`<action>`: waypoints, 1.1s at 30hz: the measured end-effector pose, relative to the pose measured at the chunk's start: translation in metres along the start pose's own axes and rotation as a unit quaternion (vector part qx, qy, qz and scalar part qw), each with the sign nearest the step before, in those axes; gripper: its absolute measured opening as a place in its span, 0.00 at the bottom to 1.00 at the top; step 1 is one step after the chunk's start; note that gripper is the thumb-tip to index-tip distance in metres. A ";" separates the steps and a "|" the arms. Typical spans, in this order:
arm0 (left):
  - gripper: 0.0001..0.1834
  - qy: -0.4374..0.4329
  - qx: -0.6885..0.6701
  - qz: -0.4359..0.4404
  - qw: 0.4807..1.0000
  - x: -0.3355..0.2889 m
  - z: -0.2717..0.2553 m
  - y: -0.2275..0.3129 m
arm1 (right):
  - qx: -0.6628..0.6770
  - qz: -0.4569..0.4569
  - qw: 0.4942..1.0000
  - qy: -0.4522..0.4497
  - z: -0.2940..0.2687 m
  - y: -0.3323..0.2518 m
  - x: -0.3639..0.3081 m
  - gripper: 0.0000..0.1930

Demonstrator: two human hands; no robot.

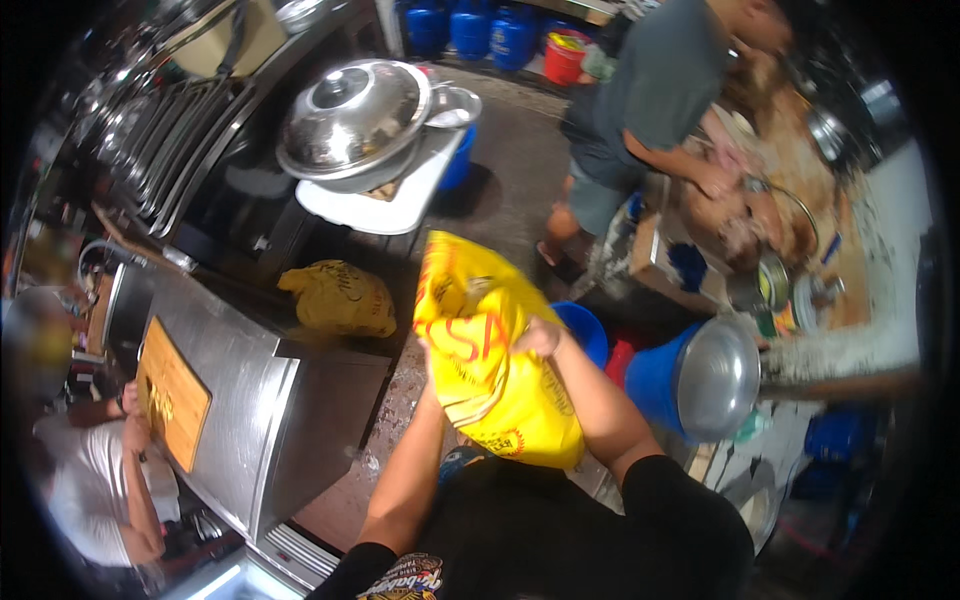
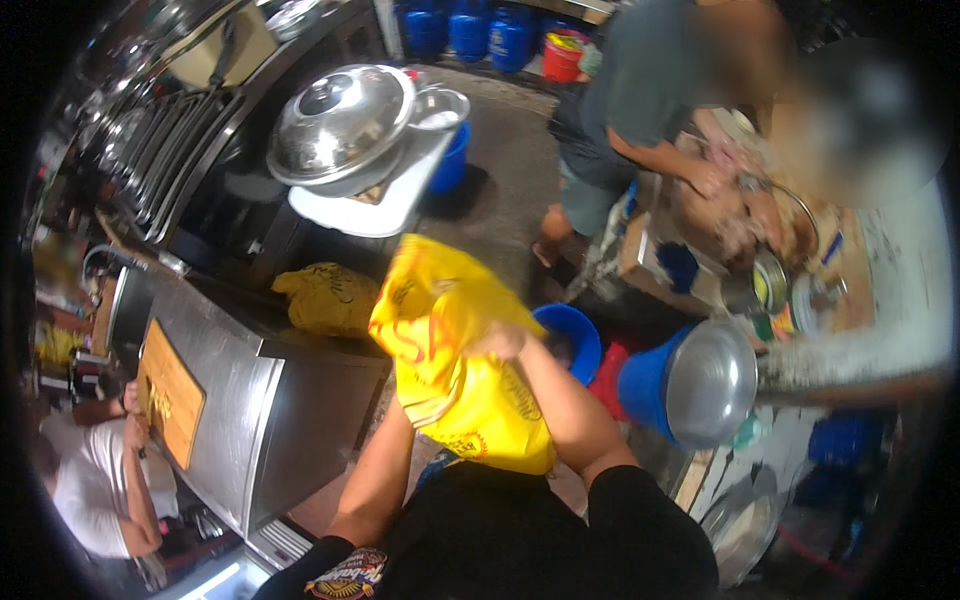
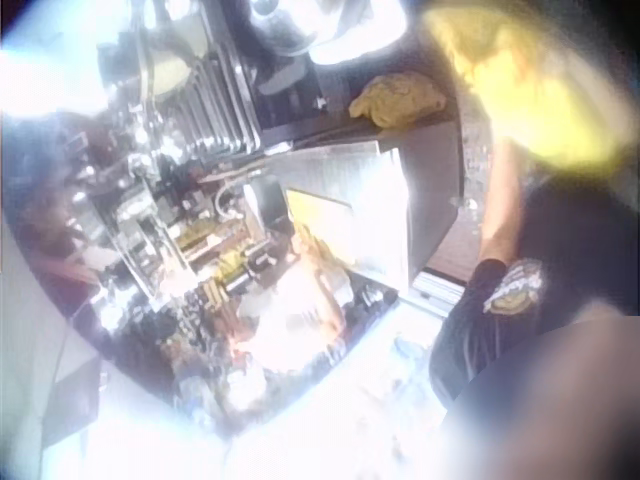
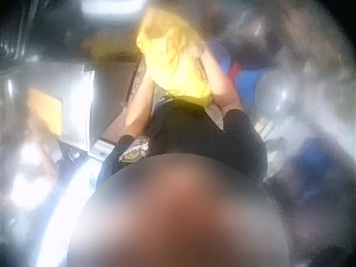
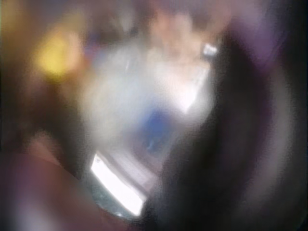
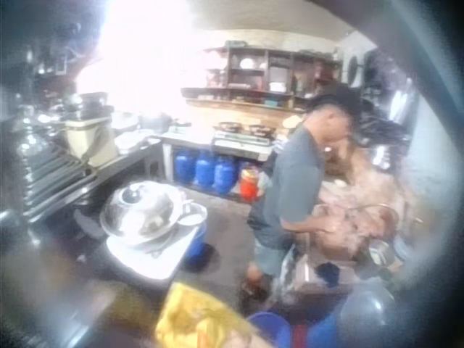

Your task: The person carries a large yellow rice bag, places it on the floor, and uses scissors to cut the top stitching. They then pull the cut threads to open the bag.

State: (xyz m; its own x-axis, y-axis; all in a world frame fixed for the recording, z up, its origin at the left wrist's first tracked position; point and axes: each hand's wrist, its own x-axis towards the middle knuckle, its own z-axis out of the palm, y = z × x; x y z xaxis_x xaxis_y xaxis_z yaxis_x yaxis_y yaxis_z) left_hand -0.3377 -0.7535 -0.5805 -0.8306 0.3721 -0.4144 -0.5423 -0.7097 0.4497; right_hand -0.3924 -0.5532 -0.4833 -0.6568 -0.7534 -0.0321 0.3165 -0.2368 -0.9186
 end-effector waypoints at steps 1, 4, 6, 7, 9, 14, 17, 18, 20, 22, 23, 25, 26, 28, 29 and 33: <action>0.43 -0.010 -0.006 0.012 1.000 0.011 0.014 0.000 | 0.037 0.014 0.998 0.056 -0.019 -0.008 0.013 0.26; 0.43 -0.025 -0.016 0.035 0.999 0.040 0.050 0.009 | -0.238 0.096 0.949 0.181 -0.068 -0.057 0.017 0.26; 0.42 -0.032 -0.014 0.047 0.998 0.059 0.068 0.014 | -0.472 -0.026 0.849 0.237 -0.097 -0.080 0.014 0.31; 0.42 -0.035 -0.012 0.052 0.998 0.068 0.075 0.013 | -0.411 -0.055 0.882 0.226 -0.106 -0.078 0.016 0.35; 0.42 -0.068 0.001 0.064 0.996 0.084 0.083 0.011 | -0.162 -0.059 0.969 0.178 -0.128 -0.064 0.018 0.43; 0.40 -0.029 0.272 -0.020 0.962 0.107 0.057 0.054 | 0.087 0.073 0.985 0.129 -0.184 -0.001 0.047 0.26; 0.49 0.225 0.415 -0.020 0.881 0.078 0.017 0.111 | -0.157 0.061 0.947 0.275 -0.213 0.001 0.060 0.19; 0.54 0.251 0.436 -0.003 0.864 0.069 0.012 0.115 | -0.293 0.084 0.897 0.320 -0.214 0.000 0.065 0.20; 0.64 0.301 0.507 0.003 0.808 0.051 0.010 0.102 | -0.321 0.052 0.903 0.281 -0.198 0.015 0.089 0.19; 0.83 0.205 0.535 0.057 0.817 0.051 0.014 0.075 | -0.153 0.065 0.948 0.271 -0.164 0.046 0.111 0.18; 0.87 0.202 0.540 0.086 0.813 0.055 0.015 0.066 | 0.039 0.069 0.967 0.241 -0.140 0.069 0.124 0.18; 0.92 0.176 0.380 0.115 0.901 0.063 0.009 0.060 | 0.360 0.198 0.873 0.262 -0.098 0.113 0.153 0.20; 0.85 0.173 0.335 0.181 0.908 0.067 0.004 0.063 | 0.443 0.213 0.854 0.169 -0.088 0.128 0.166 0.21; 0.76 0.193 0.308 0.088 0.927 0.064 -0.011 0.078 | 0.526 0.255 0.811 0.031 -0.076 0.147 0.190 0.24; 0.72 0.207 0.297 0.058 0.930 0.059 -0.023 0.090 | 0.509 0.298 0.807 0.037 -0.073 0.150 0.205 0.24; 0.32 0.333 0.452 -0.013 0.828 0.050 -0.070 0.105 | -0.286 0.220 0.931 0.062 -0.074 0.139 0.269 0.27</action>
State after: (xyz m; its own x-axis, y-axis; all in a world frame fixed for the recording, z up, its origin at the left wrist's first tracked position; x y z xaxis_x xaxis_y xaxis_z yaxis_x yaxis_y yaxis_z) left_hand -0.4274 -0.8516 -0.6095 -0.7265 -0.2452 -0.6419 -0.6819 0.1421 0.7175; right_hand -0.5758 -0.7437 -0.6486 -0.6351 -0.6147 -0.4678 0.1814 0.4699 -0.8638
